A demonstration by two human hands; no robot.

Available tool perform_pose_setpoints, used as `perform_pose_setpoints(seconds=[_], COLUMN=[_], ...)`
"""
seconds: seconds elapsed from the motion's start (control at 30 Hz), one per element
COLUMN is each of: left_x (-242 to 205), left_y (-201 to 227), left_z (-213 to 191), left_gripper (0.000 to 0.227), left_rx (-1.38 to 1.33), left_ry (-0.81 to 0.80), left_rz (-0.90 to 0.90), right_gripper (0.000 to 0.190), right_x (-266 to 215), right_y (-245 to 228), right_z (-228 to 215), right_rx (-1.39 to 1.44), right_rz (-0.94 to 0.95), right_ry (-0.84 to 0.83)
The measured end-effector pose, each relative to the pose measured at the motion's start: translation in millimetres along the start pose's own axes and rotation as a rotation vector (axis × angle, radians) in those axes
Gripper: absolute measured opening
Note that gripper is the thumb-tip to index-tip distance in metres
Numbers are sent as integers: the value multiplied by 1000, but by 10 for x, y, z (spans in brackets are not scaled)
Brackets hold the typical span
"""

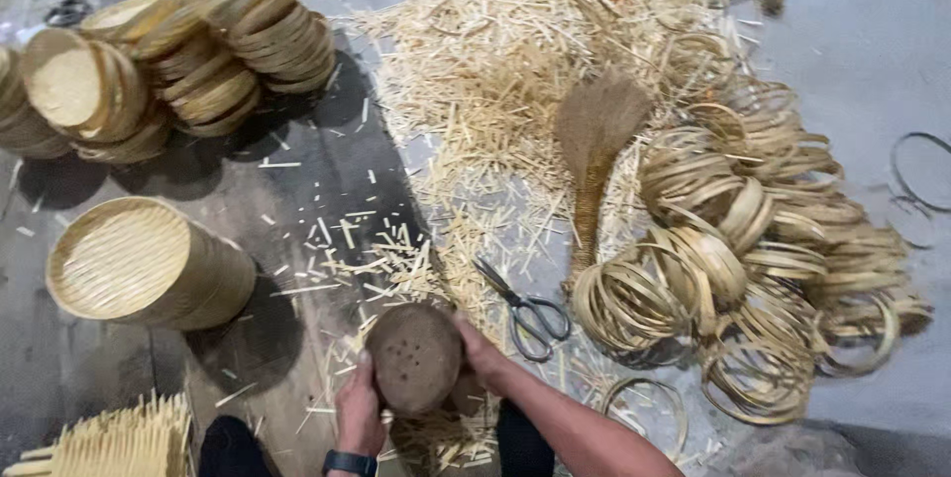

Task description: The person weaves bamboo strips into circular basket bases, trims the edges with shears, and stacks the finished pieces. They repeatedly pick up woven squares, place them on a wooden mold, and cut the excess material to shape the base.

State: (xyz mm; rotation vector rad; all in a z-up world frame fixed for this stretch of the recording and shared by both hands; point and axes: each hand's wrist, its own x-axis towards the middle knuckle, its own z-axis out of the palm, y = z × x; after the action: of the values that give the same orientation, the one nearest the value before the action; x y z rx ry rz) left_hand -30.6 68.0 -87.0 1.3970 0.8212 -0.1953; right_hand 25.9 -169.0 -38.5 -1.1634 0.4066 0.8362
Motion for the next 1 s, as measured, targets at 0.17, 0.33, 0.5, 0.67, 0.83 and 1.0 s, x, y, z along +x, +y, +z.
perform_pose_setpoints(seconds=[0.17, 0.33, 0.5, 0.67, 0.83, 1.0], left_x=[94, 24, -70, -74, -130, -293], left_y=[-229, 337, 952, 1183, 1409, 1632], left_z=[-54, -690, -1410, -1445, -1615, -1946], left_gripper=[61, 46, 43, 42, 41, 42], left_rx=[-75, 820, 682, 672, 732, 818], left_ry=[6, 53, 312, 333, 296, 320], left_rz=[-32, 275, 108, 88, 118, 114], right_gripper=[66, 48, 42, 41, 43, 41], right_x=[156, -27, -125, -131, -93, -58], right_y=[328, 372, 725, 1185, 1173, 1208], right_z=[-48, -27, -165, -374, -415, -453], right_rx=[-762, -616, -413, -602, -790, -736], right_rz=[-123, -48, -93, -302, -294, -385], right_ry=[203, 181, 234, 187, 153, 189])
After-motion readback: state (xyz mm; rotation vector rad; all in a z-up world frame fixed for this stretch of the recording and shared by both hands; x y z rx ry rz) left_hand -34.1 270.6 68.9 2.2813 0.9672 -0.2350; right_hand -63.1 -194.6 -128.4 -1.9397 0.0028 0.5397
